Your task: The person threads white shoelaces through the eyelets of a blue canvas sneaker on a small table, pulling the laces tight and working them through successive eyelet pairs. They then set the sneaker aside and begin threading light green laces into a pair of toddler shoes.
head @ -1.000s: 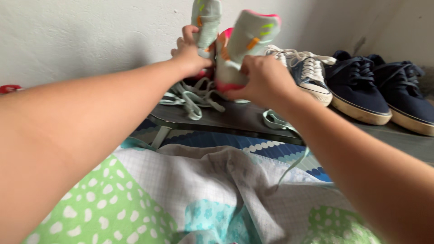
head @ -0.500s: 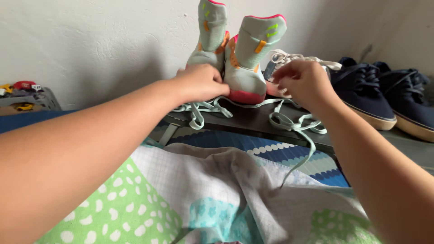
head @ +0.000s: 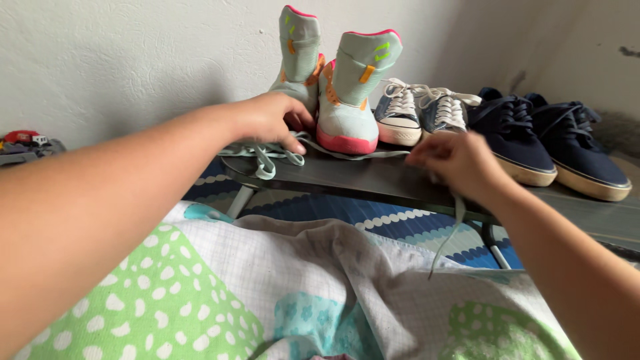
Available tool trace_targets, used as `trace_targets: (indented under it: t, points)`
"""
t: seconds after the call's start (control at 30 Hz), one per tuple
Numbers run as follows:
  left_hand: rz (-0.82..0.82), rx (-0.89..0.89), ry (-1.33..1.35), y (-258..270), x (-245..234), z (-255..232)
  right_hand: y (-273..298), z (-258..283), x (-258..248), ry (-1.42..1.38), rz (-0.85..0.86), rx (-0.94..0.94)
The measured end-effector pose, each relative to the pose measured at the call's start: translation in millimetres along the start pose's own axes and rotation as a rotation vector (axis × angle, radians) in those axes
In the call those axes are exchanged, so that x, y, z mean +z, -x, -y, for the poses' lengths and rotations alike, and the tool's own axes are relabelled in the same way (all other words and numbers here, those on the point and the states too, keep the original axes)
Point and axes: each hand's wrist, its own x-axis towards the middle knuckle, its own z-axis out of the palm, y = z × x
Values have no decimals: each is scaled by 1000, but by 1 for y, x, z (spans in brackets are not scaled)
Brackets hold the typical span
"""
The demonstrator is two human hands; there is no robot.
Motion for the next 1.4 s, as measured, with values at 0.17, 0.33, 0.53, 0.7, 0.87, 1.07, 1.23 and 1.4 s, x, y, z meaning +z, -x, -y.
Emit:
trace_targets:
  t: [0.17, 0.33, 0.53, 0.7, 0.87, 1.07, 1.23, 1.4]
  points:
    - [-467, 179, -103, -7, 7, -26, -26, 7, -31, -667, -249, 190]
    - [-522, 509, 256, -45, 44, -88, -42, 34, -35, -1024, -150, 77]
    - [-107, 267, 580, -61, 80, -129, -33, 47, -36, -813, -114, -64]
    - [-492, 232, 238, -52, 62, -106, -42, 44, -24, -244, -243, 11]
    - [-683, 104, 360, -45, 30, -57, -98, 40, 0, -197, -200, -206]
    - [-685, 176, 424, -74, 3, -18, -163, 22, 18, -249, -26, -80]
    - [-457, 298, 68, -110, -25, -7, -178, 0, 25, -366, 126, -97]
    - [-122, 486, -4, -125, -55, -15, -185, -14, 19, 106, -3, -196]
